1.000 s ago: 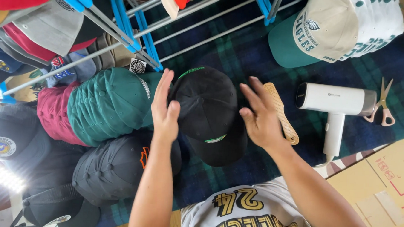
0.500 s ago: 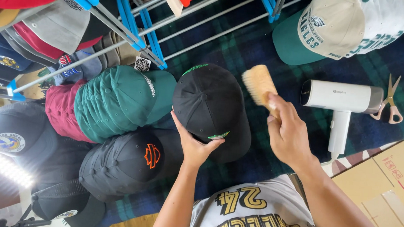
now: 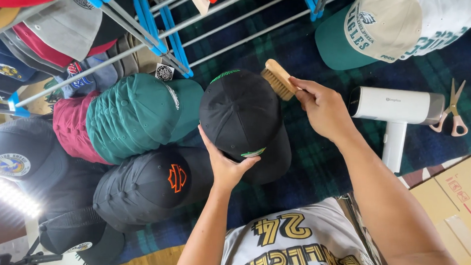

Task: Brushing and steaming baseball caps to clean and restore their shape.

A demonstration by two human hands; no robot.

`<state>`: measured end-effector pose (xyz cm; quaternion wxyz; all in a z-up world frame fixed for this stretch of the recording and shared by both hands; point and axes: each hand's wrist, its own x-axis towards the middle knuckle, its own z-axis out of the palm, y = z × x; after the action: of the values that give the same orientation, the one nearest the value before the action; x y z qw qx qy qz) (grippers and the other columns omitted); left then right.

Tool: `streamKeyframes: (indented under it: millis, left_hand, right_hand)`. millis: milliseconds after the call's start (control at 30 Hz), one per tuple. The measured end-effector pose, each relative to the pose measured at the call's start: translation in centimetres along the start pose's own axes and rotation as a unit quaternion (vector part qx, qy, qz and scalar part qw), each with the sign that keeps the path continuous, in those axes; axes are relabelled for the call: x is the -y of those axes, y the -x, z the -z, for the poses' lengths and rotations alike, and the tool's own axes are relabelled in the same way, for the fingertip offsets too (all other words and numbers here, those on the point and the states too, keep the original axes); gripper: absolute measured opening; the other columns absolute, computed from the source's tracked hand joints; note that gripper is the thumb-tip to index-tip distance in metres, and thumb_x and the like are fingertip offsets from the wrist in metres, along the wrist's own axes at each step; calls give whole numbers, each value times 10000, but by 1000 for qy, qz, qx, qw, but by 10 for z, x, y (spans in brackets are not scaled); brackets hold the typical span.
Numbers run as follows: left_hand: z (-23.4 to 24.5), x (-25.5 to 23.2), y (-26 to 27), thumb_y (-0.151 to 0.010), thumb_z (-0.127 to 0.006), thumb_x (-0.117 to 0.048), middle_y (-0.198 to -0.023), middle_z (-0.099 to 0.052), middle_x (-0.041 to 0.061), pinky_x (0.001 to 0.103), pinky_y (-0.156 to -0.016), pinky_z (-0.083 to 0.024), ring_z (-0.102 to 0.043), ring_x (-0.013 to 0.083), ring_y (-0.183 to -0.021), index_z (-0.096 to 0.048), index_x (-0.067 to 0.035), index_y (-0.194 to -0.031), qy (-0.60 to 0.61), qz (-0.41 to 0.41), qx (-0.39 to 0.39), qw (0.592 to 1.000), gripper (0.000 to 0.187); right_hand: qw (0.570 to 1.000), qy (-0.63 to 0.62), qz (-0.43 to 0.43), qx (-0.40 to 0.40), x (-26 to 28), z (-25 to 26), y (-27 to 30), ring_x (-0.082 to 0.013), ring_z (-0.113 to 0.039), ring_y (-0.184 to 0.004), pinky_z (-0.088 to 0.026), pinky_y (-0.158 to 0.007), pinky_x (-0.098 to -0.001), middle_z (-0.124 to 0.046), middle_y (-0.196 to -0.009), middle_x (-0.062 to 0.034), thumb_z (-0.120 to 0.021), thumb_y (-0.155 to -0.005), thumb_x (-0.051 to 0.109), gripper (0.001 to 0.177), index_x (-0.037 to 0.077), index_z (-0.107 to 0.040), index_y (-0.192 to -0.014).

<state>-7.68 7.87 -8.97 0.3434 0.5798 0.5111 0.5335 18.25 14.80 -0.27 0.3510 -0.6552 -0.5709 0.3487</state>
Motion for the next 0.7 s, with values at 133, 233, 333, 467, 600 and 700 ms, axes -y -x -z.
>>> streamKeyframes:
  millis: [133, 233, 333, 467, 600, 700]
  left_hand:
    - [0, 1, -1, -553, -1033, -360, -1599, -307, 242, 535, -1178, -370, -437, 365, -1420, 165, -55, -1626, 4, 0, 0, 1000, 1637]
    - [2, 8, 2, -557, -1034, -361, -1599, -306, 242, 540, -1175, -375, -438, 367, -1418, 179, -64, -1625, 7, -3, -2, 1000, 1644]
    - [2, 9, 5, -549, -1037, -345, -1603, -300, 246, 535, -1176, -373, -439, 367, -1419, 176, -58, -1624, 6, 0, 4, 1000, 1646]
    - [1, 4, 2, -578, -1030, -310, -1586, -327, 234, 531, -1174, -368, -441, 354, -1413, 184, -78, -1625, 12, 2, 10, 1000, 1620]
    - [0, 8, 2, -569, -1035, -294, -1586, -336, 237, 530, -1180, -363, -442, 355, -1415, 190, -62, -1619, 16, 3, 6, 1000, 1630]
    - [1, 7, 2, -552, -1039, -300, -1587, -329, 248, 536, -1181, -363, -442, 361, -1413, 190, -54, -1618, 19, 1, 4, 1000, 1645]
  right_hand:
    - [995, -99, 25, -19, -25, -15, 17, -148, -628, -609, -558, -608, -341, -628, -721, -42, -563, -1089, 118, 335, 188, -642, -1408]
    - [956, -258, 122, -74, -21, -31, 47, -147, -595, -597, -540, -542, -277, -618, -750, -118, -541, -1075, 77, 349, 36, -607, -1416]
    - [966, -161, 170, -110, -43, -37, 51, -247, -742, -809, -601, -734, -393, -747, -867, -144, -645, -1017, 21, 332, 31, -704, -1344]
    - [986, -141, -1, -86, -76, -37, 45, -133, -583, -653, -528, -637, -315, -629, -701, -37, -618, -1046, 96, 311, 169, -708, -1335]
    - [976, -182, 86, -85, -32, -21, 58, -145, -588, -609, -520, -569, -297, -623, -736, -95, -538, -1075, 18, 330, 60, -636, -1387]
    - [965, -4, 238, -112, -18, -21, 67, -317, -743, -888, -587, -713, -378, -758, -962, -92, -714, -990, 118, 91, 107, -756, -1070]
